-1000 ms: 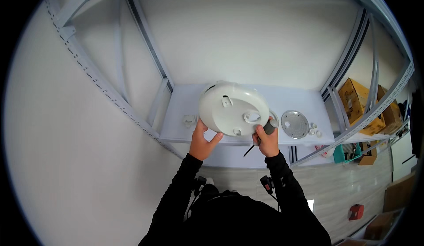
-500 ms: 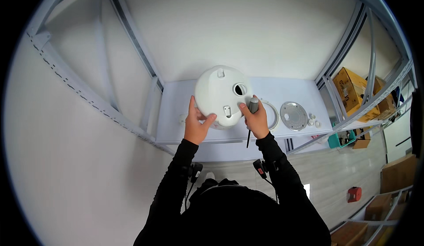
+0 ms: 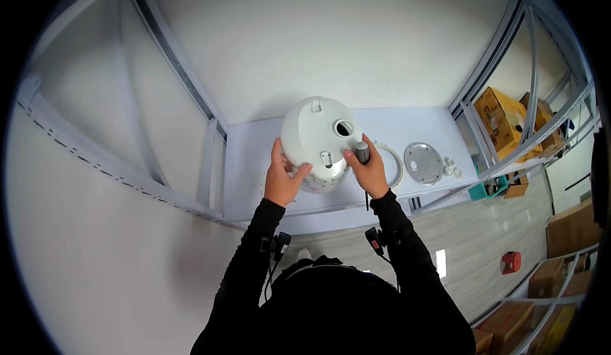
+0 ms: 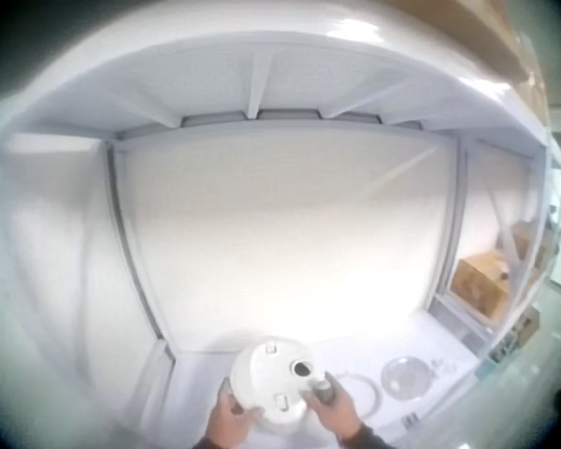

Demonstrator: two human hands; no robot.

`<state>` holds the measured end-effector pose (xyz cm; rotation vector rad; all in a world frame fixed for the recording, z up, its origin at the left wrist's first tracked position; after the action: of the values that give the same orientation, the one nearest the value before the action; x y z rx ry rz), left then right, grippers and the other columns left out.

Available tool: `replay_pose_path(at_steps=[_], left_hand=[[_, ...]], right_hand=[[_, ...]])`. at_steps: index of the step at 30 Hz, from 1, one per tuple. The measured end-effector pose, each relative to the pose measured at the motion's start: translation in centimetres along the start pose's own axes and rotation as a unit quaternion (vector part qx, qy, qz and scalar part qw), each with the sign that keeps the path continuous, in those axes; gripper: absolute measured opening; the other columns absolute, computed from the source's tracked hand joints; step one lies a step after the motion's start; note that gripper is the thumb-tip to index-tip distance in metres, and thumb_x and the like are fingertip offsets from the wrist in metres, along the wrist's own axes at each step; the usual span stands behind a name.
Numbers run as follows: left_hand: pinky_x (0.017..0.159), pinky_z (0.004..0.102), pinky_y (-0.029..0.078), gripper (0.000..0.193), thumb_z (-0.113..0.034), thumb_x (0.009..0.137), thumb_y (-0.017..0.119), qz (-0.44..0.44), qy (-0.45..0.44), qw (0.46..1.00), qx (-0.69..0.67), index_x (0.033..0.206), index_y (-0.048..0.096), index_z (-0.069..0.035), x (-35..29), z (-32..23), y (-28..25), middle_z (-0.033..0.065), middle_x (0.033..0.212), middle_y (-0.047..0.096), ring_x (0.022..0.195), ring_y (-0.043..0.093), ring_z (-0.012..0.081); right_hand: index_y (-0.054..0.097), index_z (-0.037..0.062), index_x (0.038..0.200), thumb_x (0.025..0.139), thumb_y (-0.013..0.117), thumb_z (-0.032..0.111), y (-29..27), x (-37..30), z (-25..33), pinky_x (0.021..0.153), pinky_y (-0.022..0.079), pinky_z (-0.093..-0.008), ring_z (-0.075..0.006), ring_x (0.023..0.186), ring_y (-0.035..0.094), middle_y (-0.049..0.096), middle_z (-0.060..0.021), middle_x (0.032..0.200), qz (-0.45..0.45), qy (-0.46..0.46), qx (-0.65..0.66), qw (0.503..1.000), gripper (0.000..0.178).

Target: The person assembles a white cylindrical appliance on a workbench. They place a perforated metal disc into the unit, insert a white plastic ring, and use a screwdriver to tighten screws on the lid. The person repeatedly removes and reattaches the lid while securing fasteners.

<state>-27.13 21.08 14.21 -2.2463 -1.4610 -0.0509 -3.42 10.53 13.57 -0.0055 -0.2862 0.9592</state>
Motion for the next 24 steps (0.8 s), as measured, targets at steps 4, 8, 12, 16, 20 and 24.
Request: replay_pose_path(at_steps=[4, 8, 12, 16, 20, 24], left_hand=[[0.088, 0.0359, 0.053, 0.112, -0.029, 0.082, 0.087, 0.009, 0.005, 1.0, 0.006, 0.158, 0.014, 0.009, -0.3, -0.1, 0.0, 0.0136, 0.106, 0.065, 0.094, 0.065, 0.0242], [0.088, 0.0358, 0.053, 0.116, -0.029, 0.076, 0.092, -0.001, 0.04, 0.999, -0.016, 0.157, 0.018, 0.008, -1.1, -0.4, -0.5, 0.0148, 0.11, 0.065, 0.095, 0.065, 0.024], [0.089, 0.0352, 0.053, 0.112, -0.026, 0.07, 0.096, -0.03, 0.128, 0.991, -0.014, 0.153, 0.028, 0.007, -2.4, -2.3, -1.1, 0.018, 0.122, 0.065, 0.104, 0.066, 0.0232], [0.098, 0.039, 0.052, 0.097, -0.01, 0.065, 0.096, -0.05, 0.136, 0.989, 0.004, 0.142, 0.04, 0.002, -4.6, -2.0, -0.9, 0.0131, 0.118, 0.066, 0.112, 0.067, 0.0262], [0.094, 0.0406, 0.053, 0.081, -0.01, 0.066, 0.093, -0.062, 0.198, 0.978, 0.019, 0.132, 0.048, -0.001, -6.4, -0.2, -0.6, 0.0124, 0.109, 0.069, 0.105, 0.068, 0.027], [0.072, 0.042, 0.056, 0.054, -0.014, 0.067, 0.09, -0.071, 0.282, 0.956, 0.034, 0.111, 0.059, -0.008, -7.1, -2.5, -0.9, 0.0122, 0.098, 0.073, 0.084, 0.069, 0.0346]], right_hand=[[0.039, -0.0104, 0.149, 0.09, 0.081, 0.031, -0.5, -0.6, -0.3, 0.101, 0.051, -0.0366, -0.0259, 0.121, 0.063, 0.063, -0.0231, 0.133, -0.01, 0.025, 0.012, 1.0, 0.084], [0.041, -0.0039, 0.149, 0.09, 0.081, 0.021, -0.4, -1.5, 1.2, 0.099, 0.051, -0.0346, -0.0216, 0.118, 0.061, 0.061, -0.0174, 0.132, 0.013, 0.01, 0.065, 0.998, 0.076], [0.041, 0.0021, 0.146, 0.088, 0.082, 0.012, -1.2, -3.5, 2.7, 0.093, 0.052, -0.0327, -0.0175, 0.11, 0.061, 0.06, -0.0118, 0.127, 0.018, -0.04, 0.089, 0.995, 0.072], [0.044, 0.0045, 0.141, 0.083, 0.085, 0.005, -2.6, -5.2, 0.6, 0.092, 0.051, -0.0326, -0.0171, 0.109, 0.06, 0.058, -0.0094, 0.126, 0.057, -0.025, 0.124, 0.99, 0.071], [0.05, 0.0057, 0.132, 0.078, 0.084, 0.001, -3.0, -6.2, 1.7, 0.1, 0.048, -0.0374, -0.0228, 0.117, 0.061, 0.063, -0.0177, 0.133, 0.06, -0.073, 0.132, 0.987, 0.064], [0.054, 0.004, 0.128, 0.079, 0.083, 0.004, -3.8, -6.7, 1.7, 0.102, 0.049, -0.0398, -0.0288, 0.122, 0.061, 0.062, -0.021, 0.135, 0.057, -0.092, 0.129, 0.986, 0.057]])
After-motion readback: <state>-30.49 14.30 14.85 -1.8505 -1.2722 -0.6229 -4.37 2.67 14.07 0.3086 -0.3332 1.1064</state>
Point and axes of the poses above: each hand's wrist, its own x-axis towards the middle knuckle, its own y-axis out of the palm, z = x × y, the point moved 8 cm from there along x, towards the middle knuckle
